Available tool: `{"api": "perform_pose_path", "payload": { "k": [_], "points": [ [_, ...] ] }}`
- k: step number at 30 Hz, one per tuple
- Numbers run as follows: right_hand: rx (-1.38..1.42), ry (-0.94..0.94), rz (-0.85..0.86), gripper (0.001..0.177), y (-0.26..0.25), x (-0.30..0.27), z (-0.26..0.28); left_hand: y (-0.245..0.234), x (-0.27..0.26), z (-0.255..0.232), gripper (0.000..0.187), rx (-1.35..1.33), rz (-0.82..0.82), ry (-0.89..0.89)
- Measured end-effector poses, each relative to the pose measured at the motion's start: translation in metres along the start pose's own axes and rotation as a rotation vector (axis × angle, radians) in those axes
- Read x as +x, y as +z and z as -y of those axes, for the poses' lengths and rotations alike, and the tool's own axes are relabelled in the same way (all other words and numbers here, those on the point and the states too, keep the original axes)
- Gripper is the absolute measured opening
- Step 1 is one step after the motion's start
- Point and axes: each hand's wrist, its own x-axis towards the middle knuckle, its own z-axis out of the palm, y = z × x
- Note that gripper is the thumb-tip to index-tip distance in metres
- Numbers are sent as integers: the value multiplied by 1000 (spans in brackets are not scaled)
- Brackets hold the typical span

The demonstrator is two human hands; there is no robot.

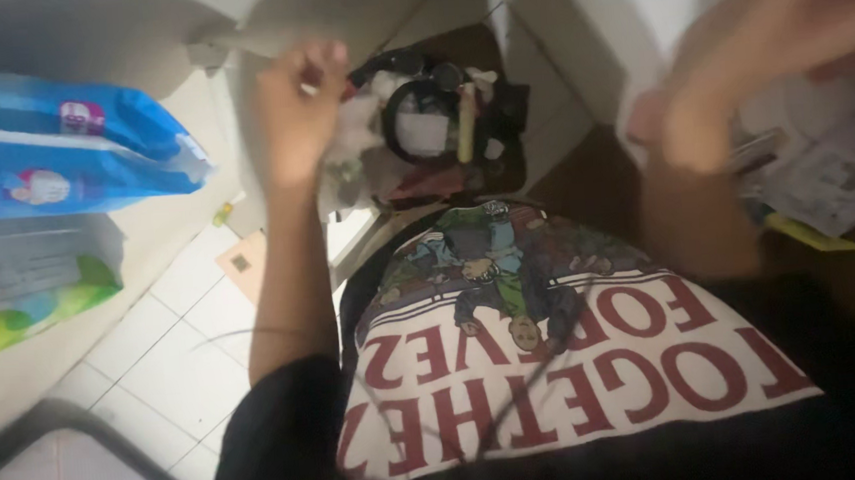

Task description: The person wipes various cosmetic items, including compacts, bottles, and tubes, with a white wipe and places them into a clear rotating organizer. The person handles items one at a time, wiping them before arranging them in the organizer.

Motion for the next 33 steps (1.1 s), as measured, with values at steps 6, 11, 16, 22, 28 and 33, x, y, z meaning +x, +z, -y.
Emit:
{"api": "perform_pose_path", "payload": {
  "k": [6, 11, 16, 22, 28, 33],
  "points": [
    [50, 694, 578, 14, 133, -234, -105, 42, -44, 64, 28, 222, 147, -151],
    [-330, 1024, 887, 28, 187, -332, -189, 64, -69, 80, 25, 112, 288, -57],
    [-435, 679, 374, 49, 193, -315, -205, 67, -68, 75, 25, 243, 379, -85],
    [-403, 550, 600, 24, 211, -294, -250, 65, -49, 89, 24, 197, 417, -89],
    [-421, 462, 564, 24, 202, -307, -272, 65, -34, 98, 24, 148, 375, -69],
    [-586, 215, 464, 28, 183, -259, -239, 71, -33, 83, 36, 209, 399, -7]
  ]
}}
